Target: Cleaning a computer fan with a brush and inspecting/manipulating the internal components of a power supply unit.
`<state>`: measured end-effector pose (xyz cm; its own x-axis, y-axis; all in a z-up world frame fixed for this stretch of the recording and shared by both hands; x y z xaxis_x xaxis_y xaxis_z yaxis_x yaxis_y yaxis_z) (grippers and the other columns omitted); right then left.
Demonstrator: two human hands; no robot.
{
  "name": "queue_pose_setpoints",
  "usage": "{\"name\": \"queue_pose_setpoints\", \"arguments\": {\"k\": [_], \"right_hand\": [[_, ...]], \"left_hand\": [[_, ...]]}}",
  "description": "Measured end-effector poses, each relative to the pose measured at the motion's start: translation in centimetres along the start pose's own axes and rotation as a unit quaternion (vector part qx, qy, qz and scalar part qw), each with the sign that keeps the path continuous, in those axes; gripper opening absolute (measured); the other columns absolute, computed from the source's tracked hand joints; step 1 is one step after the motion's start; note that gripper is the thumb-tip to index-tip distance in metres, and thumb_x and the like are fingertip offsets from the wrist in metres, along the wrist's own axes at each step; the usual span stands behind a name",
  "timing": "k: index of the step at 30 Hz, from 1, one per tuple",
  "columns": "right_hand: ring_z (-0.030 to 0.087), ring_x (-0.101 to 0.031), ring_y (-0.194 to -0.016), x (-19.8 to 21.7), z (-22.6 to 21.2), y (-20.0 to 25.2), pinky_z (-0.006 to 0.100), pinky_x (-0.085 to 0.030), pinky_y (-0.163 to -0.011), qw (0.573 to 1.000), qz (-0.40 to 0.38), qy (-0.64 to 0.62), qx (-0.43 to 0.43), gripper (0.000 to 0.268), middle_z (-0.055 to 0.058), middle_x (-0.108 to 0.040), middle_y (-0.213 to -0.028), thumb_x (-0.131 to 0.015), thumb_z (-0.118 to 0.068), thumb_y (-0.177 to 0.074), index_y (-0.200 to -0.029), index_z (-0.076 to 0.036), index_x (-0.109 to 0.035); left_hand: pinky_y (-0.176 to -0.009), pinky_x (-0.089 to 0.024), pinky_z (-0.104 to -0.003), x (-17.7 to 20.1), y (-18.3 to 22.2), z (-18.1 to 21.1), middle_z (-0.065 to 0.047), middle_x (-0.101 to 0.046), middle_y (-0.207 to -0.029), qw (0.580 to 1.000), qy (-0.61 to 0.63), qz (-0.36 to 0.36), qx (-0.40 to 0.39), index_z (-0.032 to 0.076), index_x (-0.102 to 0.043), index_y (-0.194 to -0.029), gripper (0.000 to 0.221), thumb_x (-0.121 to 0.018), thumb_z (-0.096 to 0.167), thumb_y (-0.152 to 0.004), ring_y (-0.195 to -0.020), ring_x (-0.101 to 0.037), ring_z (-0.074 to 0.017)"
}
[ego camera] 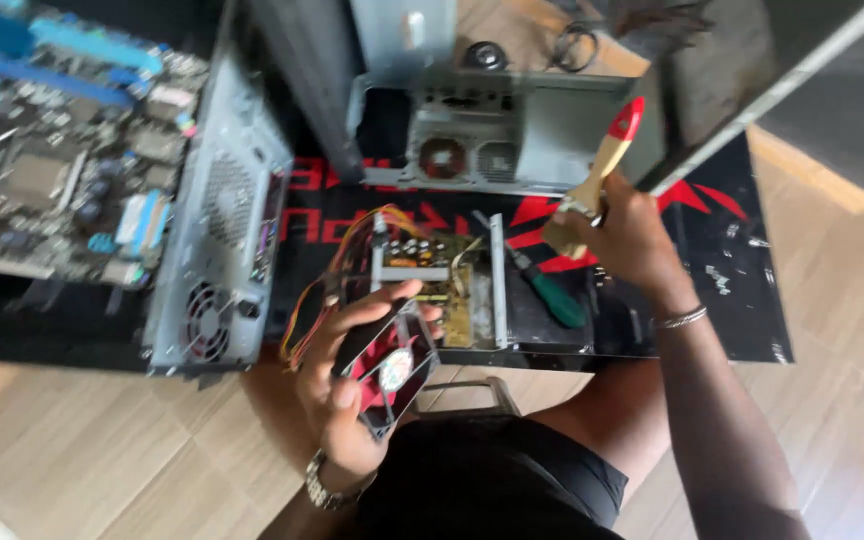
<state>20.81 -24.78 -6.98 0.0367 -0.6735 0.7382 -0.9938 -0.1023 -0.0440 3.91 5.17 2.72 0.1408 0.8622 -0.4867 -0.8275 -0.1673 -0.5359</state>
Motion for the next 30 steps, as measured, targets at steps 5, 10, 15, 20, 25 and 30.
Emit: {"name": "queue_pose_setpoints", "arguments": {"k": [5,10,15,20,25,30], "right_hand": [[0.025,-0.062,-0.060,-1.2,0.8,-2.7,0.039,-0.048,-0.050,0.994,0.022,0.091,0.047,0.048,0.015,-0.064,-0.075,-0.081,-0.033,-0.097,-0.110,0.004,-0.054],[0.024,-0.050,-0.056,-1.2,0.4,-1.8,0.040,-0.040,-0.051,0.975,0.074,0.169,0.125,0.033,0.011,-0.056,-0.066,-0.078,-0.021,-0.101,-0.085,-0.001,-0.057],[0.029,-0.055,-0.058,0.7,-4.6,2.4,0.039,-0.045,-0.042,0.945,0.118,0.266,0.148,0.028,0.020,-0.061,-0.089,-0.076,-0.025,-0.105,-0.105,0.003,-0.069],[0.014,-0.058,-0.063,1.8,-12.4,9.2,0.029,-0.047,-0.064,0.982,0.083,-0.020,0.170,0.015,0.007,-0.066,-0.078,-0.075,-0.005,-0.098,-0.111,0.002,-0.073],[0.037,-0.065,-0.124,-0.3,-15.5,14.3,0.047,-0.058,-0.103,0.928,0.044,-0.050,0.366,0.084,0.021,-0.058,-0.134,-0.083,-0.058,-0.076,-0.134,-0.002,-0.058],[0.037,-0.064,-0.122,-1.7,-15.5,14.9,0.049,-0.049,-0.099,0.908,0.059,-0.035,0.413,0.058,0.016,-0.064,-0.132,-0.057,-0.051,-0.101,-0.134,-0.003,-0.058]], "left_hand": [[-0.094,-0.065,-0.051,2.0,0.3,-0.1,-0.036,-0.056,-0.140,0.997,0.015,0.007,0.077,-0.002,-0.057,-0.130,0.054,-0.068,0.045,-0.106,-0.112,-0.069,-0.0465],[-0.093,-0.065,-0.052,2.8,0.3,0.1,-0.036,-0.059,-0.135,0.994,0.014,0.028,0.105,-0.004,-0.058,-0.128,0.055,-0.067,0.045,-0.105,-0.109,-0.071,-0.0484],[-0.097,-0.060,-0.052,2.4,0.3,-0.9,-0.037,-0.058,-0.136,0.986,0.082,0.021,0.141,-0.006,-0.058,-0.126,0.045,-0.062,0.034,-0.105,-0.112,-0.068,-0.0480],[-0.103,-0.059,-0.055,0.5,1.1,-2.1,-0.033,-0.058,-0.139,0.976,0.143,-0.020,0.162,-0.004,-0.056,-0.133,0.040,-0.057,0.028,-0.109,-0.118,-0.067,-0.0452],[-0.105,-0.054,-0.045,-1.6,0.7,-2.3,-0.023,-0.064,-0.132,0.976,0.020,-0.018,0.216,-0.003,-0.055,-0.132,0.056,-0.059,0.045,-0.103,-0.117,-0.067,-0.0331],[-0.093,-0.057,-0.032,-2.0,0.9,-2.5,-0.011,-0.061,-0.132,0.947,-0.124,-0.101,0.278,0.004,-0.050,-0.142,0.068,-0.055,0.055,-0.097,-0.124,-0.060,-0.0210]]}}
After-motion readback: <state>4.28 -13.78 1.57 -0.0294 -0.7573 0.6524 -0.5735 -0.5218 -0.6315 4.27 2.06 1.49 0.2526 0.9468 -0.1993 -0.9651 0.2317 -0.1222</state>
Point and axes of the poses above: each hand's wrist, its own y-axis away from the middle knuckle, its own x-axis out of the back of the hand, z = x × y, the point moved 5 cm from there along -y, towards the middle knuckle
